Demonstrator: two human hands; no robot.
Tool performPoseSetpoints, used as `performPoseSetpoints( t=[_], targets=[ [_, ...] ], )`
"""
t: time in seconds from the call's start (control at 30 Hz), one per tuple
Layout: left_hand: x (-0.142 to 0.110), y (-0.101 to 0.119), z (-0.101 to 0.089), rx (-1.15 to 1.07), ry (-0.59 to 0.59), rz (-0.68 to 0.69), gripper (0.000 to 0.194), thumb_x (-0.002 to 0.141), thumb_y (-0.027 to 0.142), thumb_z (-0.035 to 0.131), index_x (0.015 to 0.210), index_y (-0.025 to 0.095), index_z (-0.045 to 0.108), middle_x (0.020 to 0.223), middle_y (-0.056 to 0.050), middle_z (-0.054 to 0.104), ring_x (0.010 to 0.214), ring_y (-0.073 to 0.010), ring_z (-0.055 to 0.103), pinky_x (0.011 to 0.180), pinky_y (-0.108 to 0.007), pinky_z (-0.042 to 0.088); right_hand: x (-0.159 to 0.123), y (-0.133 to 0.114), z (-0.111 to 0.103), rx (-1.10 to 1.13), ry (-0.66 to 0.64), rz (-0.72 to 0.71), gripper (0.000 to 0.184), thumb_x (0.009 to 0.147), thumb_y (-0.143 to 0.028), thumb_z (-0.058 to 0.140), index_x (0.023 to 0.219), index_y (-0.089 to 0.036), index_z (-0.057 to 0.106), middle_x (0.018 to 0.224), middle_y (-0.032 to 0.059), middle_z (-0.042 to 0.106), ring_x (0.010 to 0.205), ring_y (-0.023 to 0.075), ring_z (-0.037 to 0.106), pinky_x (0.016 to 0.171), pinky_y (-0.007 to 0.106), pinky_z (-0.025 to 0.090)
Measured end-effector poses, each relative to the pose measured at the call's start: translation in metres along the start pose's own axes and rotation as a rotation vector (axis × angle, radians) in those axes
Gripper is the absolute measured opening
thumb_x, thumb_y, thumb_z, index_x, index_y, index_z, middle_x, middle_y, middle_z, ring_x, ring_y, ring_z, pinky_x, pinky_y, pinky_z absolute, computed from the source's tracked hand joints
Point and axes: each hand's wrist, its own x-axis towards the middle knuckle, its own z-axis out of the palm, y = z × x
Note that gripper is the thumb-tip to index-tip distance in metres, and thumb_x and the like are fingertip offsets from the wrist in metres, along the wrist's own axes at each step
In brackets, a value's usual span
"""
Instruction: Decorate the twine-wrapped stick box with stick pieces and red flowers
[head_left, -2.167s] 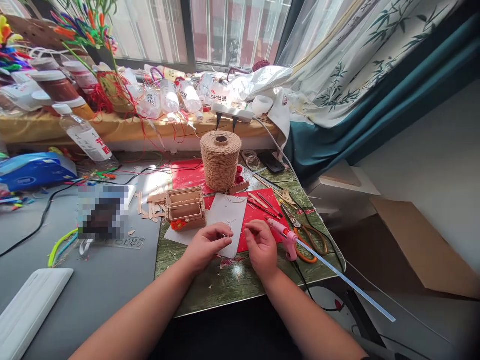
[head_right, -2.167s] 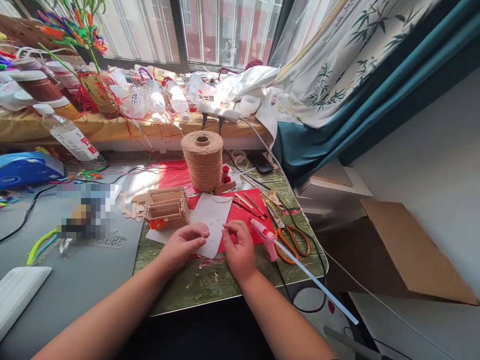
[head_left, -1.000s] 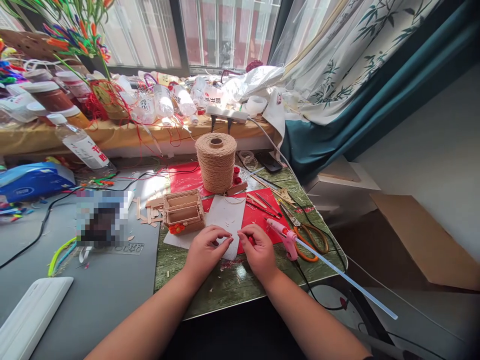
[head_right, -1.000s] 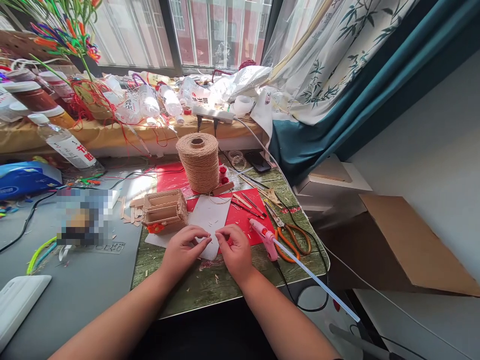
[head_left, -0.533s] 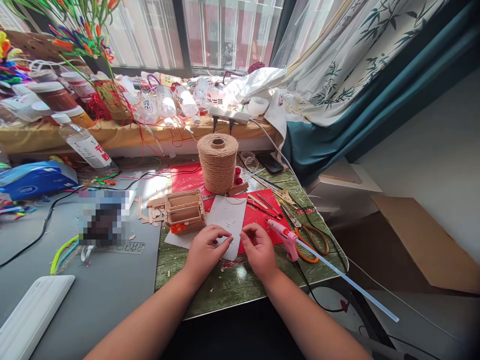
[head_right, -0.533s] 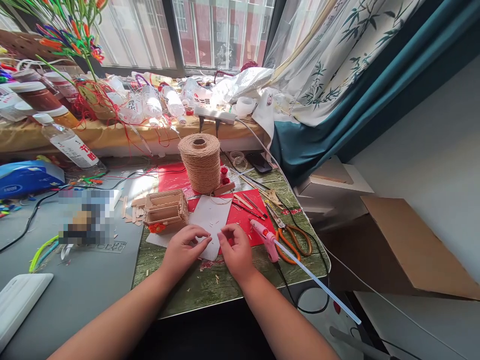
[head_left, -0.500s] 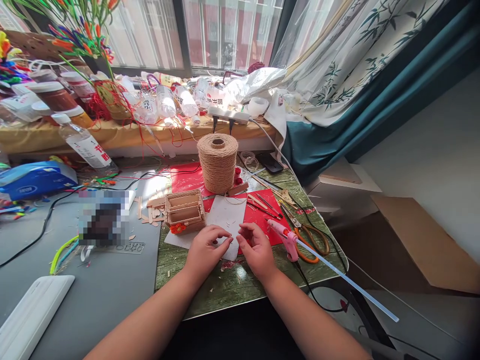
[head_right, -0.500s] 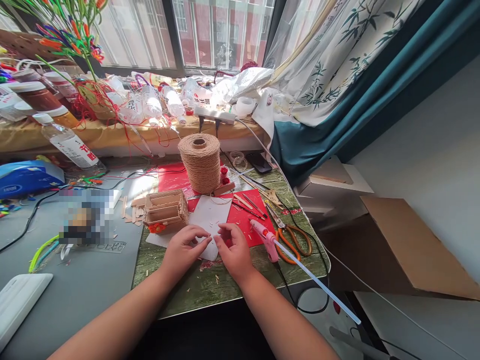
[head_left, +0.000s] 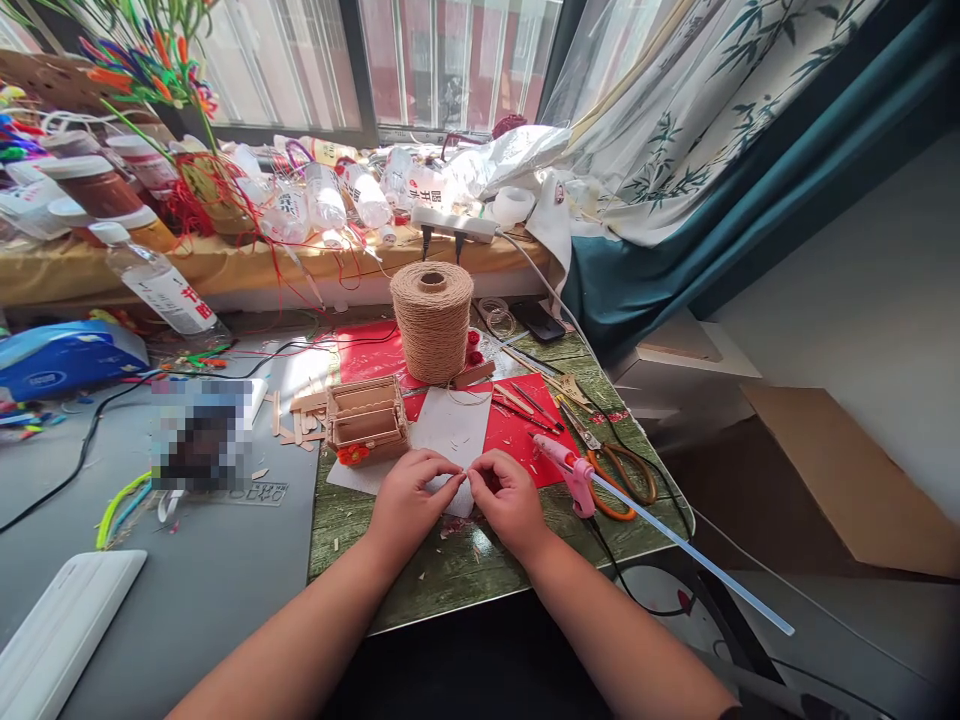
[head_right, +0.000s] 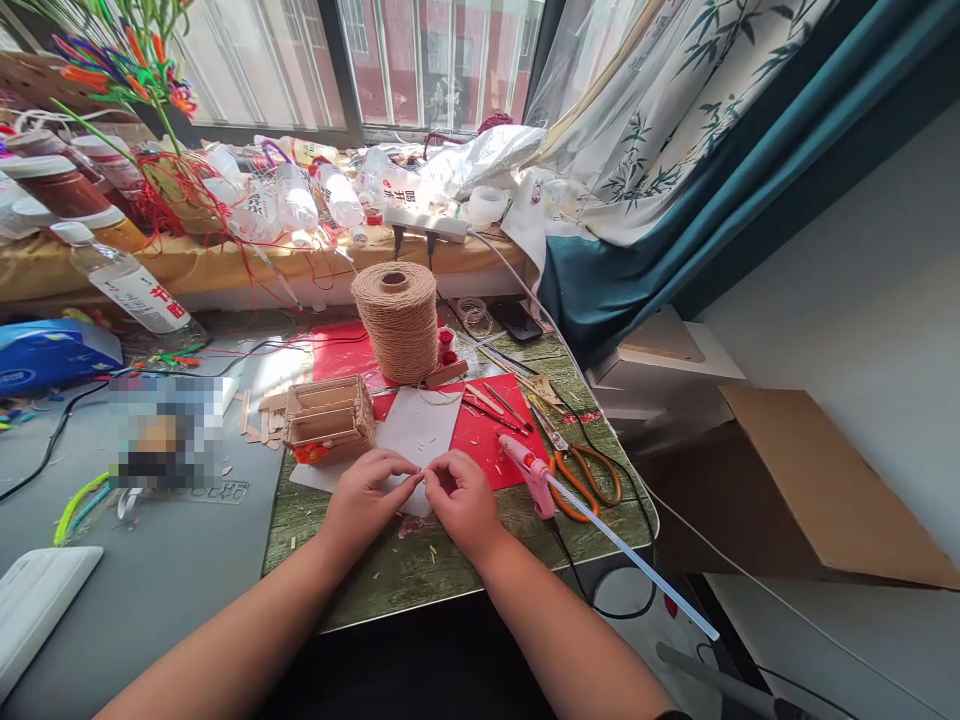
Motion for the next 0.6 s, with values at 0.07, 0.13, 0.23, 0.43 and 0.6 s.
performPoseSetpoints(
  t=[0.07,0.13,0.23,0.43,0.6],
  targets=[
    [0.0003,-0.0011,0.0003,-0.004,0.003,-0.008,0.007,0.092,0.029,0.072,0.091,0.026,0.079,0.091,-0.004,0.074,0.09,-0.0217,0.068,0.083,-0.035,0.053,-0.0005,0.0007,-0.001,0.031,0.05,0.012,0.012,0.097,-0.027,0.062,0.087,-0.022,0.065,0.082,0.0018,0.061,0.074,0.0184,0.057,0.067,0.032,0.046],
    [0.0006,-0.0024,0.0006,-0.006,0.001,-0.021,0.007,0.091,0.029,0.073,0.091,0.026,0.079,0.091,-0.004,0.074,0.09,-0.0218,0.068,0.084,-0.036,0.053,-0.0009,0.0019,-0.0023,0.104,0.163,0.013,0.012,0.099,-0.03,0.06,0.091,-0.023,0.062,0.083,0.0016,0.059,0.074,0.0184,0.055,0.068,0.032,0.047],
    [0.001,-0.0036,0.001,-0.004,-0.006,-0.042,0.006,0.091,0.029,0.073,0.09,0.026,0.079,0.091,-0.004,0.074,0.09,-0.0217,0.068,0.083,-0.036,0.053,-0.0014,0.0053,-0.0037,0.248,0.341,0.015,0.018,0.103,-0.035,0.051,0.09,-0.024,0.056,0.079,0.0002,0.054,0.07,0.0179,0.052,0.066,0.032,0.046],
    [0.0014,-0.0019,0.0008,0.032,-0.029,0.009,0.008,0.092,0.029,0.072,0.092,0.026,0.079,0.091,-0.004,0.074,0.09,-0.022,0.068,0.084,-0.036,0.052,-0.002,0.0083,-0.0007,0.174,0.14,0.034,0.02,0.102,-0.036,0.055,0.093,-0.023,0.066,0.086,0.0045,0.063,0.08,0.0203,0.061,0.073,0.034,0.053],
    [0.0007,-0.0024,0.001,0.019,-0.03,0.031,0.01,0.094,0.028,0.069,0.095,0.026,0.079,0.092,-0.005,0.073,0.091,-0.0218,0.067,0.084,-0.035,0.052,0.0002,0.0023,0.0008,0.073,-0.017,-0.029,0.016,0.097,-0.027,0.065,0.11,-0.025,0.073,0.101,0.0067,0.068,0.091,0.0217,0.066,0.079,0.035,0.055]
  ],
)
